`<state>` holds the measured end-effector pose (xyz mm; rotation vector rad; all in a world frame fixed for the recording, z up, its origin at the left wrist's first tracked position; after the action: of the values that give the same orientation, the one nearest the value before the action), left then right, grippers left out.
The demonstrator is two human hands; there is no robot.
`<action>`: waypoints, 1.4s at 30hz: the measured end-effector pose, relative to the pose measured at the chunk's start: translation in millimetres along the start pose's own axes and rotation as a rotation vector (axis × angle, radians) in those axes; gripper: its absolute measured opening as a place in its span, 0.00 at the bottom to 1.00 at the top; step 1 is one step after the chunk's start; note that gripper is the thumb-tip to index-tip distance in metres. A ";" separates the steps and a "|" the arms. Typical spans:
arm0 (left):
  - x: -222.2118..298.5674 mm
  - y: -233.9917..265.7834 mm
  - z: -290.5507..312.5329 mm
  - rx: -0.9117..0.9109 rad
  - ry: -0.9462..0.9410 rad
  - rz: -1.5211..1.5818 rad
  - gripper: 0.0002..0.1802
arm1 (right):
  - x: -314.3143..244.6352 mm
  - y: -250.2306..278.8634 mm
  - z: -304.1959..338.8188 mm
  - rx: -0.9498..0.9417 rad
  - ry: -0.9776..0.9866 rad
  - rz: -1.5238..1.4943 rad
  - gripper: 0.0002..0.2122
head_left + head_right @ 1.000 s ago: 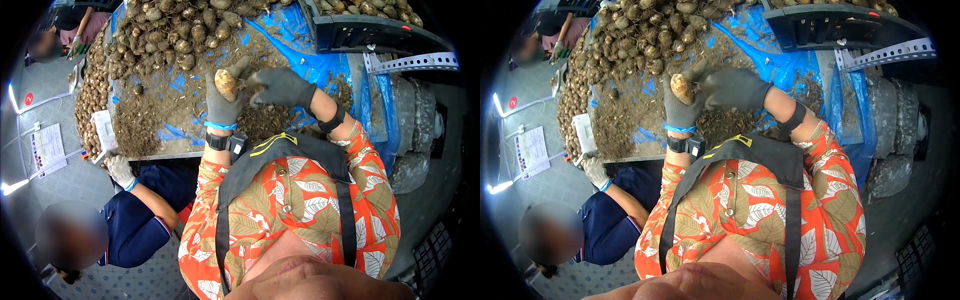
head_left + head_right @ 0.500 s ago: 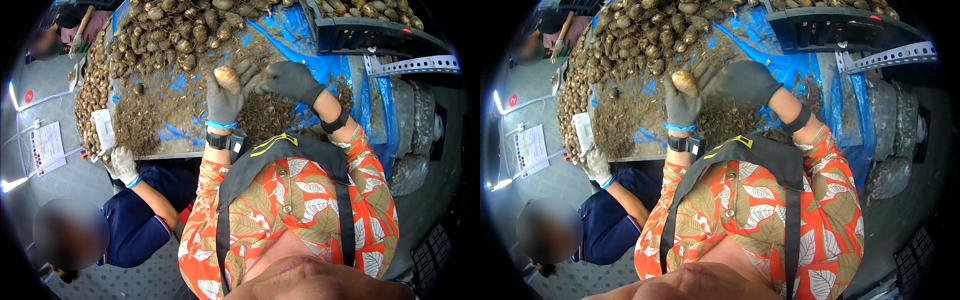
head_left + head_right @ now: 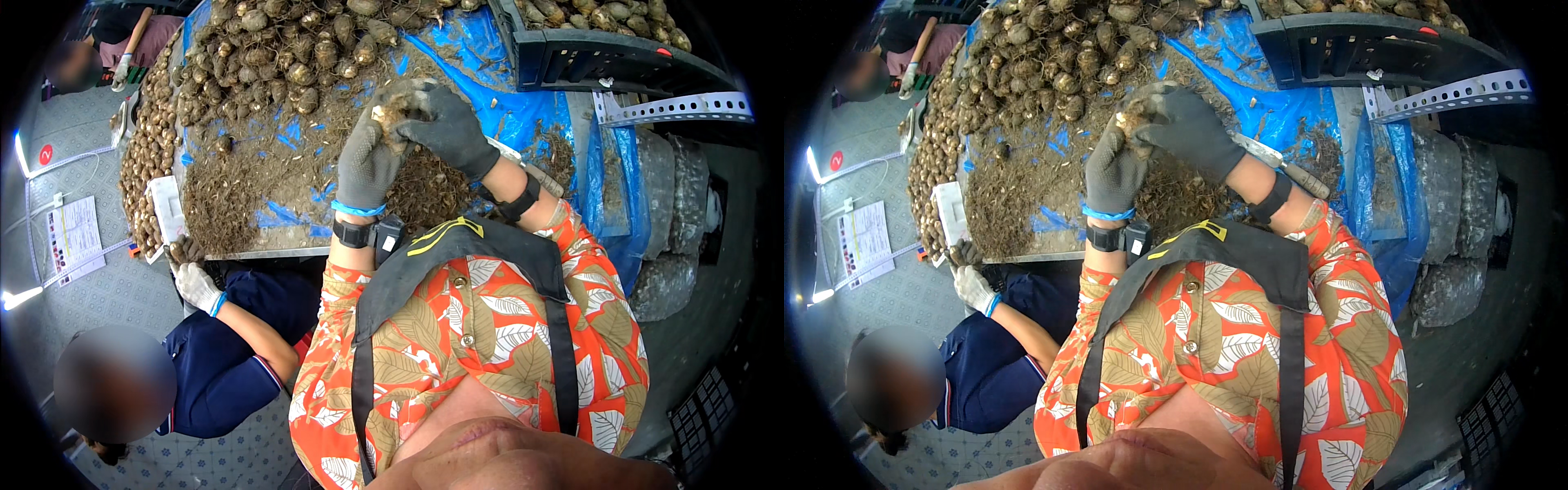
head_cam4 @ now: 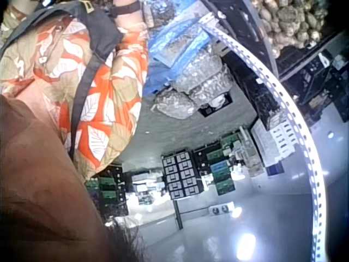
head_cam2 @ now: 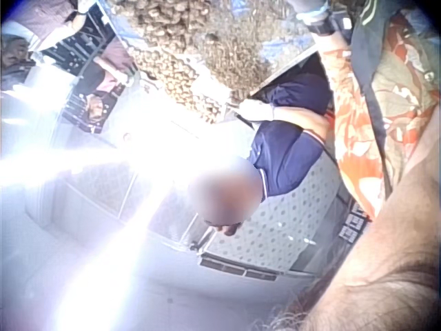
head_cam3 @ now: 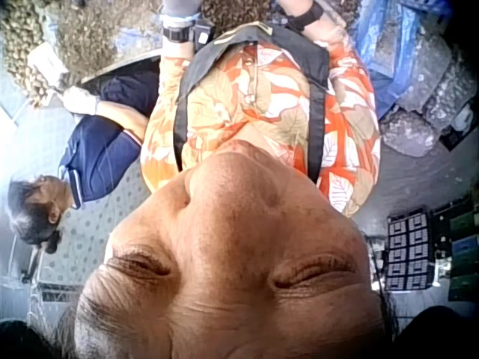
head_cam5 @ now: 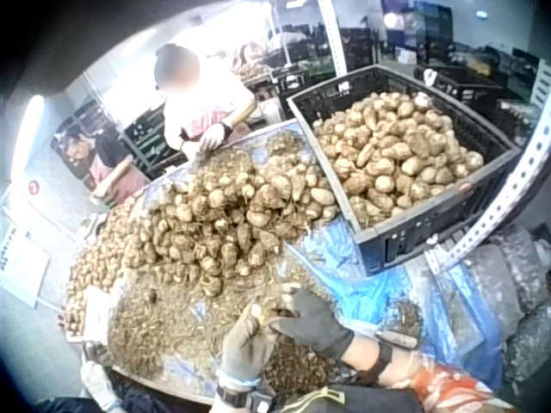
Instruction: The person is cleaning tubers by hand, removing dirt and root hairs while wearing gloves.
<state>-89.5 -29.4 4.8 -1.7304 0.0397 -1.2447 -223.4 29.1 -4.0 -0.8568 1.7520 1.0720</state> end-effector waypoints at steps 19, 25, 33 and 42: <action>9.0 2.7 2.5 0.112 -0.061 -0.316 0.33 | -26.0 -0.5 8.9 -0.669 0.137 0.403 0.12; 8.8 14.3 2.7 0.094 -0.156 -0.220 0.31 | -16.0 27.9 4.0 -0.366 -0.183 0.267 0.15; 16.7 -9.9 3.1 0.096 -0.057 -0.174 0.33 | 0.6 7.0 7.9 0.057 -0.056 0.149 0.21; 17.3 10.4 7.6 0.145 -0.150 -0.499 0.34 | -7.2 31.4 16.4 -0.478 0.084 0.005 0.04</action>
<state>-70.6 -38.8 9.7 -1.7559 -0.5885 -1.4224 -242.6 57.0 8.4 -1.2003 1.5856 1.5082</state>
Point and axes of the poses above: each hand's wrist, its own z-axis away from the middle knuckle, its own y-axis out of the back of the hand, x = y × z, the point moved 3 cm from there along -z, towards the middle knuckle, and after that the axes turned 6 degrees about -y, right-handed, at the moved point
